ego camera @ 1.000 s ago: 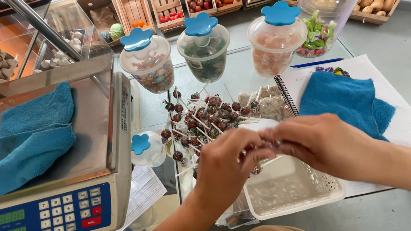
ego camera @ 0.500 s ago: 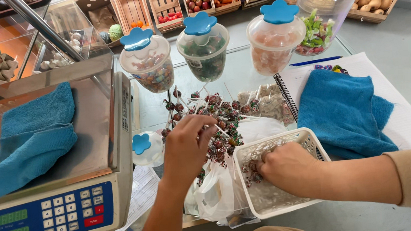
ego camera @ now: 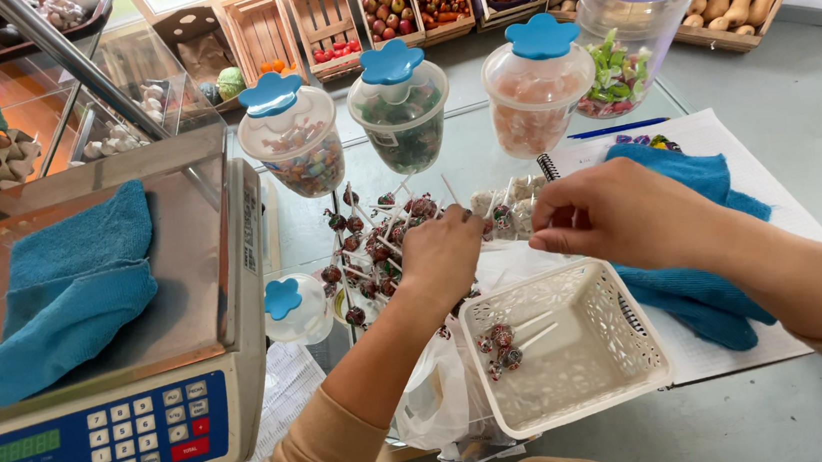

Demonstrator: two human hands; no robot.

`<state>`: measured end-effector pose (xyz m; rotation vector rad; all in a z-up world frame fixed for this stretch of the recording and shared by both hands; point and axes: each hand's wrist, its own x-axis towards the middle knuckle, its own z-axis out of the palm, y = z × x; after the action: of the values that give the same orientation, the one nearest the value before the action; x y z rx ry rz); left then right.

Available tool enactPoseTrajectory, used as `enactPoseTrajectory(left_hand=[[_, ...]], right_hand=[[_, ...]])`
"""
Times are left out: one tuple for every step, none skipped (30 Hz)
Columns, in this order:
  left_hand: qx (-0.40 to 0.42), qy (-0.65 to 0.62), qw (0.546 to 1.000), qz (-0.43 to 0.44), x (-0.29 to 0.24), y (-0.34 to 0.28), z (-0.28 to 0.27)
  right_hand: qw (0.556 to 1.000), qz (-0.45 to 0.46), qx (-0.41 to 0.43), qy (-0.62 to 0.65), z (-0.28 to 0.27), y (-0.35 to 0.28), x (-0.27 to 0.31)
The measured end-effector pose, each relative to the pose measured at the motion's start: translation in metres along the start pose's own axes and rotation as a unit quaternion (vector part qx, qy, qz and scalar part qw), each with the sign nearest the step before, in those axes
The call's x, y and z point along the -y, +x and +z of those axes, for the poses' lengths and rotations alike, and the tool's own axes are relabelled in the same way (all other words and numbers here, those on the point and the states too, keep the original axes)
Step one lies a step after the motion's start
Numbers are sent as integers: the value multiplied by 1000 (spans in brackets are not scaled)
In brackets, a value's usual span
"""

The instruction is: The person picks up lollipops from a white basket and arranges them into a clear plastic bag placed on a digital scale. They handle the candies by hand, occasionally using a blue cloth to wipe the scale's surface. The person continues to transfer the lollipops from the basket into the bag throughout the video.

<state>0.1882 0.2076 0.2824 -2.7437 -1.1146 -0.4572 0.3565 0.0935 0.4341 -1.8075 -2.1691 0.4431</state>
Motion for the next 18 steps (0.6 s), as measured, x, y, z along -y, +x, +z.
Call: enactPoseTrajectory(left_hand=[[-15, 21, 1000, -2, 0, 0, 5], [-15, 21, 1000, -1, 5, 1, -6], [38, -38, 998, -15, 10, 2, -16], [89, -96, 991, -30, 16, 4, -27], [88, -95, 991, -29, 17, 3, -54], [91, -181, 978, -43, 18, 1, -80], [93, -266, 958, -58, 19, -1, -105], [93, -266, 958, -59, 24, 1, -108], [48, -337, 938, -72, 28, 2, -110], [1, -406, 910, -84, 33, 2, -113], [0, -405, 910, -86, 31, -3, -115], [-9, -512, 855, -78, 28, -8, -118], [-18, -611, 788, -69, 25, -13, -120], [-19, -611, 788, -70, 20, -15, -120], [-25, -625, 777, -75, 15, -17, -120], [-31, -639, 764, -81, 9, -20, -119], [-31, -640, 763, -84, 7, -20, -119], [-56, -649, 753, -96, 3, -21, -117]], right_hand=[[999, 7, 4, 31, 2, 4, -5], [999, 8, 3, 31, 6, 7, -12], [998, 10, -5, 66, 11, 10, -19], [995, 11, -14, 100, 14, 14, -26], [995, 11, -16, 100, 18, 19, -33], [991, 10, -23, 133, 23, 24, -40], [986, 8, -30, 166, 28, 30, -47], [986, 7, -29, 166, 27, 32, -44], [979, 10, -29, 200, 27, 34, -41], [972, 12, -29, 234, 27, 37, -38], [972, 10, -28, 234, 28, 39, -35], [962, 3, -26, 272, 29, 42, -32], [950, -4, -24, 310, 30, 44, -29], [950, -5, -22, 311, 28, 40, -19], [959, -32, -37, 279, 26, 37, -9], [966, -58, -51, 247, 25, 32, 1], [966, -57, -48, 248, 25, 31, 5], [972, -88, -88, 200, 26, 29, 9]])
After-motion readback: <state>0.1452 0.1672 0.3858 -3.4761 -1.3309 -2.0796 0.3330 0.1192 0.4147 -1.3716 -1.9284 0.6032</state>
